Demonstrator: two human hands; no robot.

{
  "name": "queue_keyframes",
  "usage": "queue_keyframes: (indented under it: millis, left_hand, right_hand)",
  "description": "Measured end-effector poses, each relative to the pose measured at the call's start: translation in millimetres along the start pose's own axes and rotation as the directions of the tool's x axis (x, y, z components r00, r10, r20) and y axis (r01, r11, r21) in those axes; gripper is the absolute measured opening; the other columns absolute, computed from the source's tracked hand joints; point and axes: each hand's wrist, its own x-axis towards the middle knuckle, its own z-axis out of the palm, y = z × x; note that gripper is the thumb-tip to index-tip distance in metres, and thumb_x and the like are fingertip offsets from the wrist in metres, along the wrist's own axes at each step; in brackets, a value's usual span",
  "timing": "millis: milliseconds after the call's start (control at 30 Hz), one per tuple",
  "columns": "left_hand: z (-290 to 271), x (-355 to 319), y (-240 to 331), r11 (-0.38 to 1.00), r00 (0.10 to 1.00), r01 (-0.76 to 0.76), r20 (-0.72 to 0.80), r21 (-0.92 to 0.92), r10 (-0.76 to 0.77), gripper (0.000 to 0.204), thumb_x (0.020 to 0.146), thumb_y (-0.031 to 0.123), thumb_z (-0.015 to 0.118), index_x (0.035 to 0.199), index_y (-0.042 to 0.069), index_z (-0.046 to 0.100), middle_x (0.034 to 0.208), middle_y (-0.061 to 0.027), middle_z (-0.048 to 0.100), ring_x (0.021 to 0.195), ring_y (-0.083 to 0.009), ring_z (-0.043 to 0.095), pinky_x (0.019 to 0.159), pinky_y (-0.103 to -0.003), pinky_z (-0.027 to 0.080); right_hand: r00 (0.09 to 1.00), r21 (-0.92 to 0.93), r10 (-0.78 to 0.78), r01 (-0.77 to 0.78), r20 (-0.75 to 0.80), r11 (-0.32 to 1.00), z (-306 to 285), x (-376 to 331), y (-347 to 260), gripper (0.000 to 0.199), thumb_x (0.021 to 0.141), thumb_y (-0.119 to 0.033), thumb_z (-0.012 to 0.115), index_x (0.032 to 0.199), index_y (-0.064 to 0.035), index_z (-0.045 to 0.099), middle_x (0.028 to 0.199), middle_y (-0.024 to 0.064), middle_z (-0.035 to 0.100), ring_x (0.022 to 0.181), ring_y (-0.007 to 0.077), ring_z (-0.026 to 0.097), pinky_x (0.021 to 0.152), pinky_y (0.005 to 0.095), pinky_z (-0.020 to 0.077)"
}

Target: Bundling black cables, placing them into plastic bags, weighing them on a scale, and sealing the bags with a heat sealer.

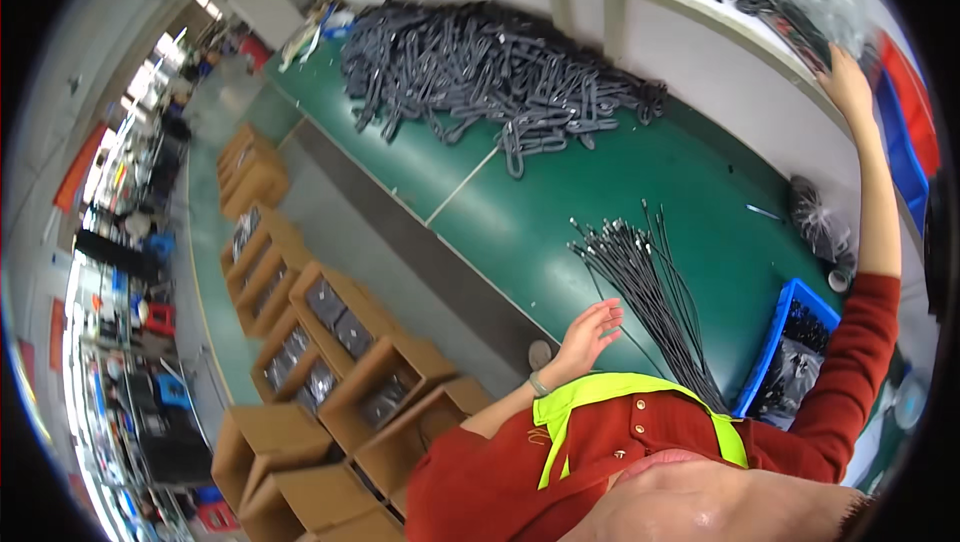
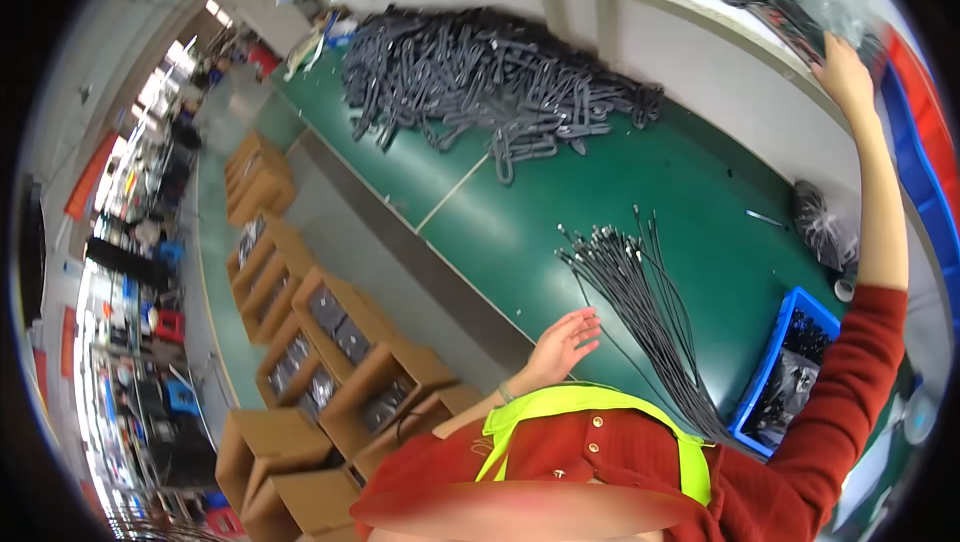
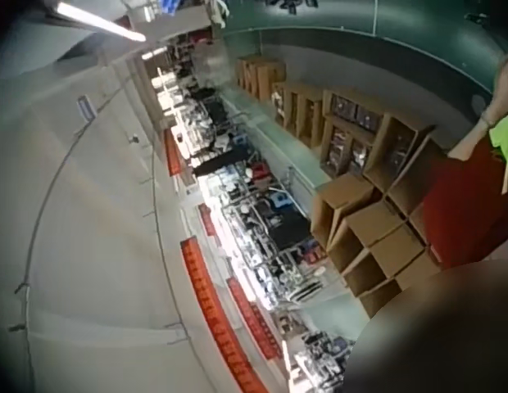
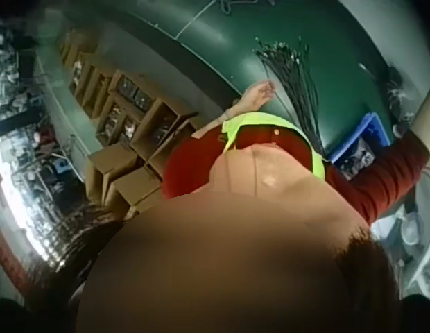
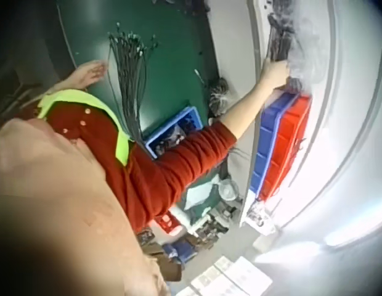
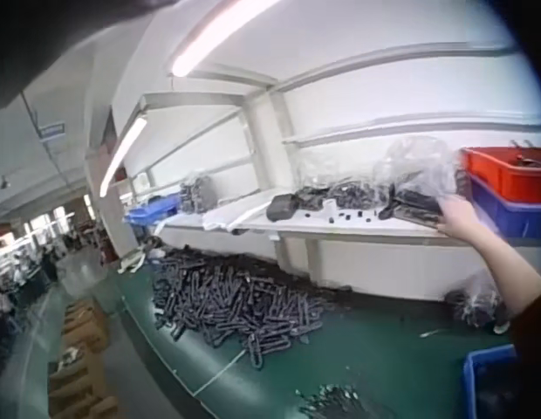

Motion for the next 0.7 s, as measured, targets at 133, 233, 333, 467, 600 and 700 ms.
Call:
queue_keyframes:
  millis: [133,233,333,467,600,700]
  left_hand:
    - [-7,-17,-12,0.999,0.994,0.020,-0.109,0.039,-0.015,0.028,0.090,0.015,0.047,0.117,0.005,0.050,0.106,-0.0078,0.056,0.095,-0.0159,0.052,0.084,-0.029,0.042]
    - [-18,-20,-1,1.000,0.979,0.005,-0.205,0.015,-0.002,0.028,0.090,0.015,0.047,0.115,0.004,0.051,0.105,-0.0080,0.056,0.095,-0.0160,0.052,0.084,-0.029,0.042]
    - [-34,-40,3,0.999,0.970,0.011,-0.240,-0.048,-0.022,0.028,0.089,0.015,0.048,0.114,0.004,0.052,0.105,-0.0082,0.056,0.094,-0.0164,0.053,0.084,-0.030,0.042]
    - [-62,-23,52,0.986,0.973,-0.094,-0.222,-0.141,0.061,0.027,0.088,0.015,0.050,0.112,0.003,0.053,0.102,-0.0084,0.057,0.094,-0.0175,0.053,0.086,-0.031,0.042]
    - [-120,-32,107,0.964,0.958,-0.133,-0.277,-0.228,0.067,0.026,0.088,0.015,0.050,0.111,0.003,0.055,0.101,-0.0078,0.058,0.094,-0.0185,0.054,0.088,-0.032,0.042]
    - [-173,-59,161,0.941,0.955,-0.192,-0.275,-0.280,0.113,0.025,0.088,0.015,0.050,0.111,0.004,0.055,0.102,-0.0064,0.060,0.096,-0.0185,0.055,0.089,-0.033,0.041]
  right_hand:
    - [0.971,0.292,-0.129,0.185,-0.200,0.938,-39,-43,-80,0.044,0.078,-0.013,0.057,0.121,-0.0075,0.049,0.117,0.0105,0.052,0.104,0.0258,0.053,0.087,0.0337,0.0444]
    - [0.965,0.561,-0.202,0.262,-0.167,0.785,-33,-98,-149,0.044,0.074,-0.009,0.060,0.118,-0.0072,0.051,0.115,0.0094,0.053,0.104,0.0250,0.052,0.088,0.0326,0.0432]
    - [0.955,0.777,-0.291,0.137,0.062,0.615,-30,-157,-238,0.041,0.072,-0.007,0.058,0.113,-0.0047,0.054,0.113,0.0112,0.054,0.103,0.0277,0.052,0.089,0.0349,0.0416]
    - [0.855,0.821,-0.403,-0.045,0.326,0.569,12,-253,-331,0.047,0.068,-0.012,0.059,0.114,-0.0027,0.052,0.114,0.0149,0.054,0.106,0.0307,0.049,0.091,0.0367,0.0412]
    - [0.785,0.779,-0.405,-0.150,0.468,0.609,11,-342,-428,0.059,0.067,-0.023,0.062,0.121,-0.0062,0.043,0.117,0.0163,0.044,0.108,0.0327,0.043,0.089,0.0415,0.0390]
    - [0.708,0.702,-0.376,-0.237,0.598,0.671,-16,-373,-497,0.063,0.065,-0.027,0.064,0.121,-0.0066,0.043,0.119,0.0174,0.042,0.111,0.0343,0.040,0.093,0.0444,0.0347]
